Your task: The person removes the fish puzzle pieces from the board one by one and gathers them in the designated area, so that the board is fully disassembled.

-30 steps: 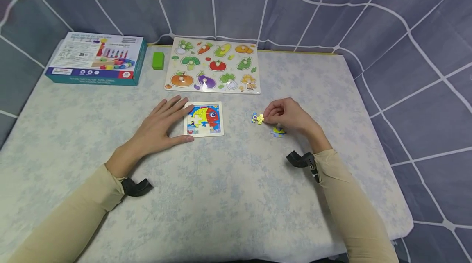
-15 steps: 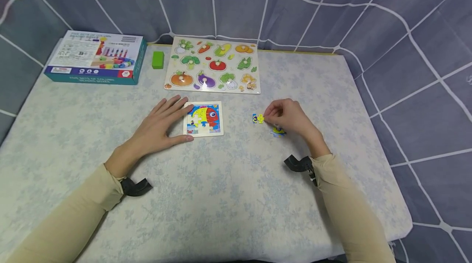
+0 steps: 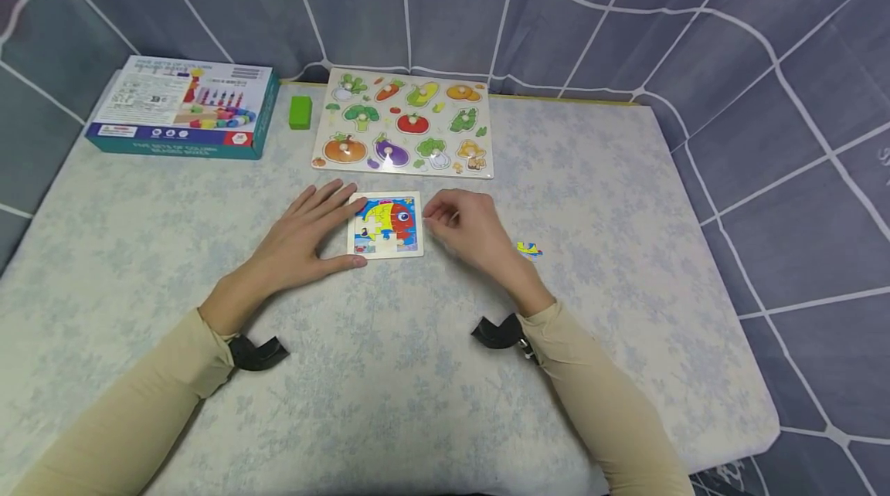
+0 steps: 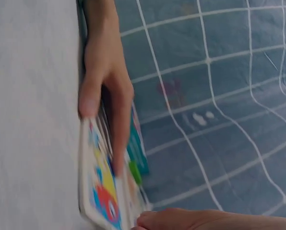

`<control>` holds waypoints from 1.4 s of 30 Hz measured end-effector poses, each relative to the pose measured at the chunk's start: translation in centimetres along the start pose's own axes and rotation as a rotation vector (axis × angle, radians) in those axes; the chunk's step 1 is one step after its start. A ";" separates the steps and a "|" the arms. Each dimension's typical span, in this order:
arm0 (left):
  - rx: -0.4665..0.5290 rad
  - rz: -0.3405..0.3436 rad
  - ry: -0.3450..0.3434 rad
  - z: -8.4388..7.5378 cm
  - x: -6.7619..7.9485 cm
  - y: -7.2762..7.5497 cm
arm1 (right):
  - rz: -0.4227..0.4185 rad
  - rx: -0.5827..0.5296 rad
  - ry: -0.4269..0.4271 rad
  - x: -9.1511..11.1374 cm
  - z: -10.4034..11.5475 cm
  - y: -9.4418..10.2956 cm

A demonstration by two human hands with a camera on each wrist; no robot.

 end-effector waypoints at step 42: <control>-0.019 -0.030 -0.043 0.1 0.1 0.1 | 0.009 -0.170 0.082 -1.2 3.4 -8.4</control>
Point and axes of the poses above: each hand's wrist, its own x-axis away from the middle knuckle, its own y-axis out of the back of the hand, z = x × y, the point moved 10 cm from there along -x, towards the middle knuckle, and after that the axes turned 4 degrees about -y, right-handed, at the moved point
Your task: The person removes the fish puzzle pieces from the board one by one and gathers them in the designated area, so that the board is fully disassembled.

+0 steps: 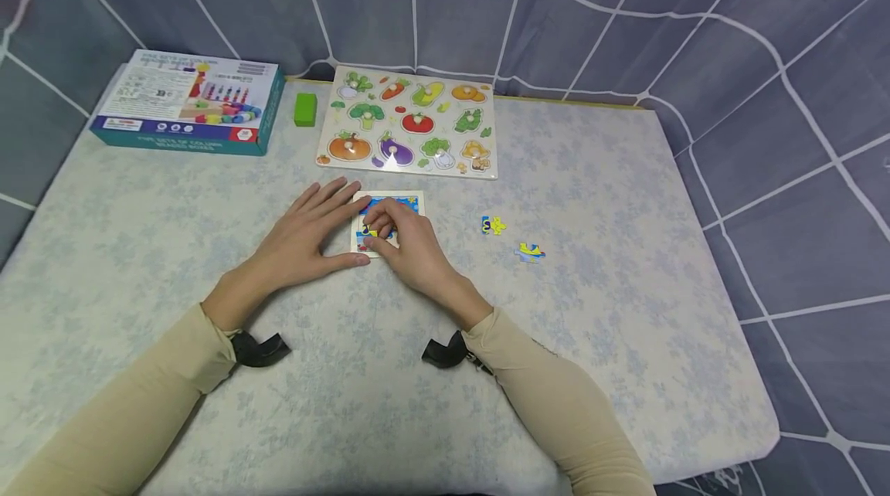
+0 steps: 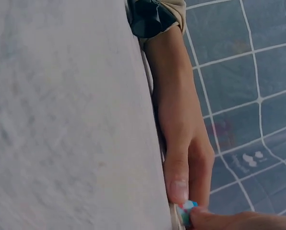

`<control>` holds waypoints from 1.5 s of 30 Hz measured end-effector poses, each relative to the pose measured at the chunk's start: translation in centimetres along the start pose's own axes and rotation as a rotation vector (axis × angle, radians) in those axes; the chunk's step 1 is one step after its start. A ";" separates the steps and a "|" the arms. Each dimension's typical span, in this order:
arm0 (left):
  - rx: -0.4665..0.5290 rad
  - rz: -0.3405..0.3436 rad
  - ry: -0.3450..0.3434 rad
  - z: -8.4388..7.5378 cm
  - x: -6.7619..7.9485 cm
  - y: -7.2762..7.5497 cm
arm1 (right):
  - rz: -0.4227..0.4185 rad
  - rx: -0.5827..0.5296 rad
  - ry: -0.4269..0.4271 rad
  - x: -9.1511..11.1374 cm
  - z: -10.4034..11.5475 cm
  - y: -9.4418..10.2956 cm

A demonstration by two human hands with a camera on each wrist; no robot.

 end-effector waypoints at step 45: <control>0.010 0.030 0.046 -0.1 0.0 -0.2 | -0.132 0.381 0.006 9.1 -6.0 13.0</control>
Point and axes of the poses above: each hand's wrist, its own x-axis away from the middle knuckle, its own y-axis out of the back of the hand, z = x × y, the point moved 10 cm from there along -x, towards the middle knuckle, and after that the axes turned 4 degrees about -y, right-handed, at the moved point
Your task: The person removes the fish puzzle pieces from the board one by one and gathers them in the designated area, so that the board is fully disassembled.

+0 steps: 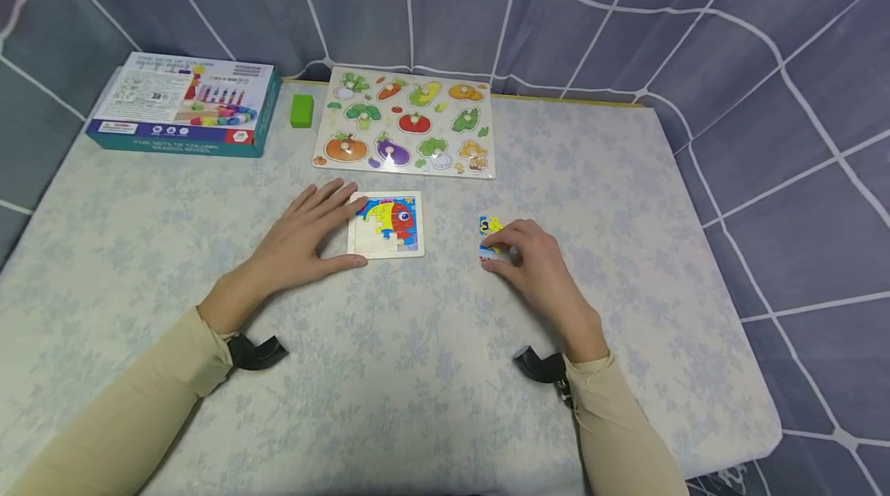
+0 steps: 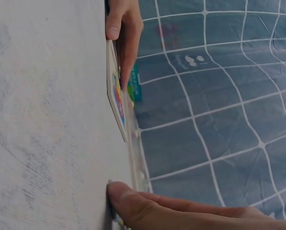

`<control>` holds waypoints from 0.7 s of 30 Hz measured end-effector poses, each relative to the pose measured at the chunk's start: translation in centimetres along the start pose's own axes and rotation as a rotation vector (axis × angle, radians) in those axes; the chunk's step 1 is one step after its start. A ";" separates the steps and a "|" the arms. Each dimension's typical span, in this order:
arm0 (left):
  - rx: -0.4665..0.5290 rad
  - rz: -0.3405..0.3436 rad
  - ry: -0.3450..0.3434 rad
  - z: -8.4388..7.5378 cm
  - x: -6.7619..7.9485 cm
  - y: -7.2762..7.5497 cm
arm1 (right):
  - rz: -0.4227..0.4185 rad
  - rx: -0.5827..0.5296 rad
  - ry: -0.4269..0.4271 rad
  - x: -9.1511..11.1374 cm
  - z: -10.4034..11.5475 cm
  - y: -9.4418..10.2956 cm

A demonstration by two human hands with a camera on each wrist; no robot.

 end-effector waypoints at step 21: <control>-0.007 0.009 -0.006 0.2 0.1 0.0 | 0.084 -0.079 0.073 -6.4 8.2 -5.0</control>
Point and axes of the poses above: each hand's wrist, its own x-axis away from the middle knuckle, its own y-axis out of the back of the hand, z = x × y, the point moved 10 cm from there along -x, towards the middle knuckle, and after that the axes turned 4 degrees about -y, right-handed, at the moved point
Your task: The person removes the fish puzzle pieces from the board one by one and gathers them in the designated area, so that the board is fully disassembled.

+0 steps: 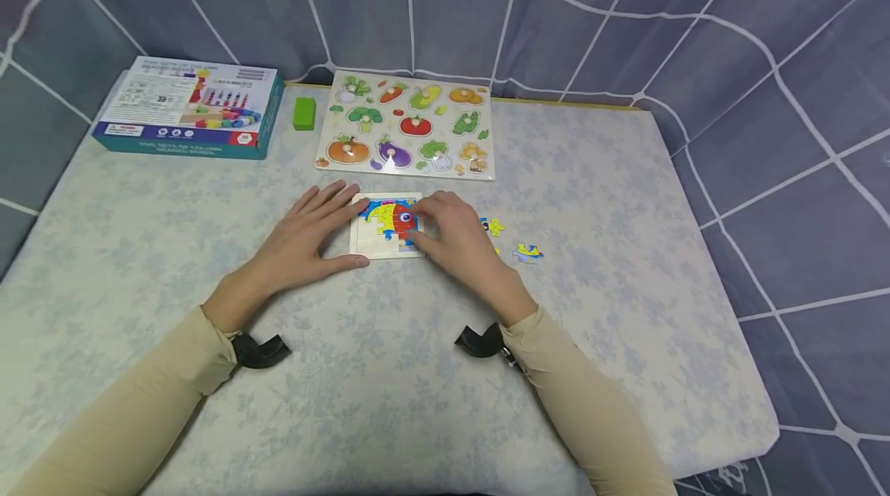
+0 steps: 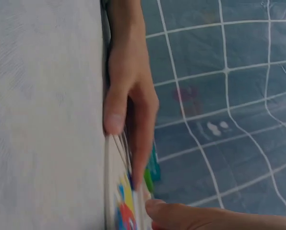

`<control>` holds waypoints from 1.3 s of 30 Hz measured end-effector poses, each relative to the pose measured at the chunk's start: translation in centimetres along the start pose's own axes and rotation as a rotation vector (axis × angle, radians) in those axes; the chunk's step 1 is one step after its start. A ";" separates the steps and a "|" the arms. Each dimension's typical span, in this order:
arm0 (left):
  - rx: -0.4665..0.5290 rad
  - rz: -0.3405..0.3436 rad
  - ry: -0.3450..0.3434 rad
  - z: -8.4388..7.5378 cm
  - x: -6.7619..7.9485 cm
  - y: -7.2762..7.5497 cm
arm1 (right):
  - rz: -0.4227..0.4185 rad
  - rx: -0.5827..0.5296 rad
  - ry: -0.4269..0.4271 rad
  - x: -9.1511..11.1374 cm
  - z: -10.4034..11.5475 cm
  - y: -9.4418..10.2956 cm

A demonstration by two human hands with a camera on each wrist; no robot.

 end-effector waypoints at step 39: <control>-0.014 -0.021 -0.024 0.0 0.1 0.1 | -0.245 0.219 0.097 -1.6 2.5 -2.9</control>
Point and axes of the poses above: each hand's wrist, its own x-axis away from the middle knuckle, its own y-axis out of the back of the hand, z = x × y, the point moved 10 cm from there along -x, towards the middle knuckle, and after that the axes turned 4 degrees about -y, right-handed, at the moved point
